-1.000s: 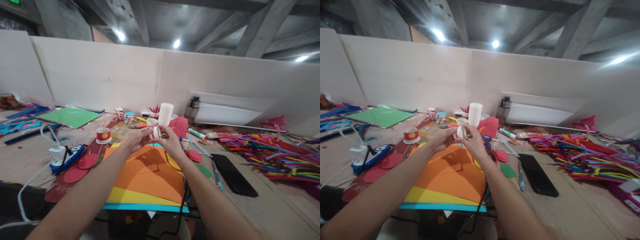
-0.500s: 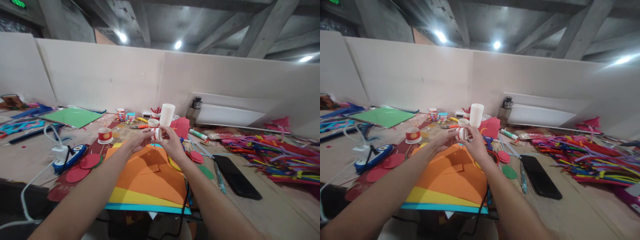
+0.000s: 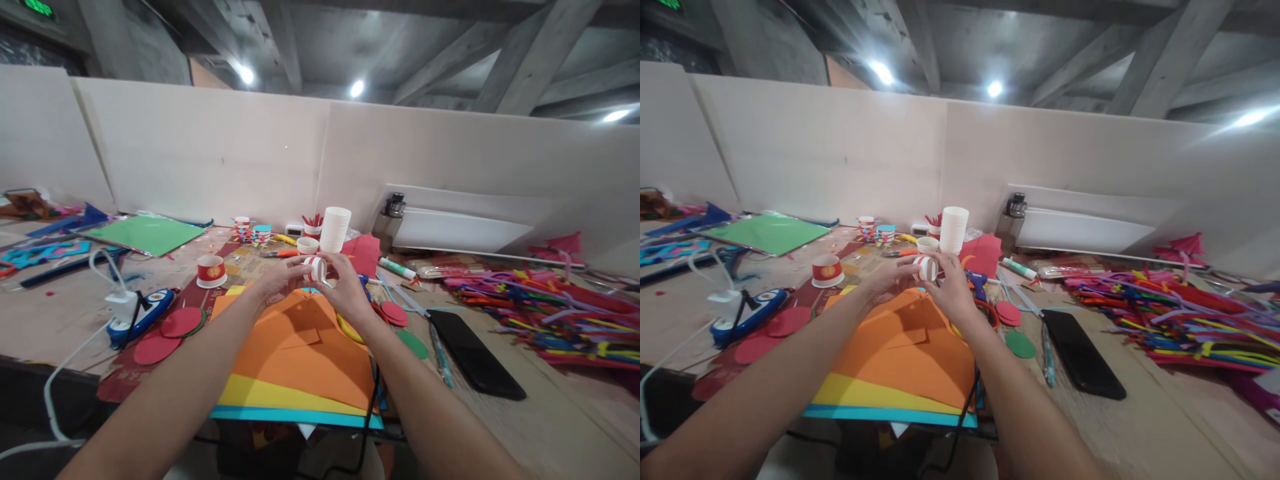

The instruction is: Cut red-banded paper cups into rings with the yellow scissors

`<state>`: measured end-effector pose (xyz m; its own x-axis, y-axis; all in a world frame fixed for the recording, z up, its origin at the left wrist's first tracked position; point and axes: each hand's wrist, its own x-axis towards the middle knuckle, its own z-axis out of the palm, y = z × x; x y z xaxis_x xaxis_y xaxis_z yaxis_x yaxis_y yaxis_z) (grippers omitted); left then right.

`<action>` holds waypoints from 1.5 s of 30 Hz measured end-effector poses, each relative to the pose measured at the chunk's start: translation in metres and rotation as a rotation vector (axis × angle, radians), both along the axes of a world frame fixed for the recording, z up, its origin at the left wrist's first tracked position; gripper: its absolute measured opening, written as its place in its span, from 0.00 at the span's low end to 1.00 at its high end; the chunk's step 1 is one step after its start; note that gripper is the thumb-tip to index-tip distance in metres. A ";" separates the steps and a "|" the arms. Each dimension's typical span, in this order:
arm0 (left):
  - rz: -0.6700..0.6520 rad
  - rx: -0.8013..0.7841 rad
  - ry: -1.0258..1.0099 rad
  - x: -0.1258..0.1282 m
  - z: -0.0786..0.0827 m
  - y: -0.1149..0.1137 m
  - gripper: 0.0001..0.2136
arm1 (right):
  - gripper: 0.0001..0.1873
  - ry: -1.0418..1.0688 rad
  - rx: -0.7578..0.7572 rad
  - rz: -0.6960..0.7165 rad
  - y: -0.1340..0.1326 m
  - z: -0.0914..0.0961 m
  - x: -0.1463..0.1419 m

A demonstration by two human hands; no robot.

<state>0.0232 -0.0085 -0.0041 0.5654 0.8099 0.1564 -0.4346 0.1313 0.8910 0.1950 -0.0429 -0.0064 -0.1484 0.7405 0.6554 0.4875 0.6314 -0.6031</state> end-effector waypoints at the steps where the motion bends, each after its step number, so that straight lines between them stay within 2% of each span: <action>1: 0.002 0.012 -0.008 0.000 -0.001 0.001 0.20 | 0.28 0.004 -0.002 0.009 0.000 0.000 0.000; 6: 0.025 0.021 0.000 0.001 -0.001 0.000 0.24 | 0.24 0.026 -0.014 0.039 -0.002 0.004 -0.001; 11: 0.014 0.014 0.024 0.001 0.000 -0.001 0.23 | 0.24 0.036 -0.017 0.011 -0.004 0.005 -0.002; 16: -0.005 0.074 0.016 0.001 -0.002 0.001 0.23 | 0.25 0.034 -0.008 0.011 -0.003 0.003 -0.002; 22: 0.059 0.113 0.002 0.001 -0.004 0.003 0.27 | 0.25 0.037 0.012 0.040 -0.004 0.004 -0.003; 28: 0.019 0.141 -0.024 -0.001 -0.001 -0.001 0.29 | 0.24 0.071 0.028 0.055 -0.006 0.006 -0.005; 34: 0.116 0.187 0.027 0.001 0.002 -0.004 0.28 | 0.22 0.072 0.007 0.056 -0.005 0.004 -0.004; 37: 0.151 0.204 0.029 0.002 0.002 -0.004 0.27 | 0.25 0.088 0.004 0.077 -0.004 0.003 -0.004; 41: 0.119 0.160 0.000 0.003 0.003 -0.005 0.24 | 0.29 0.135 -0.034 0.063 -0.004 0.003 -0.006; 45: 0.102 0.073 0.017 0.003 0.003 -0.003 0.22 | 0.27 0.139 -0.064 0.061 -0.003 0.003 -0.005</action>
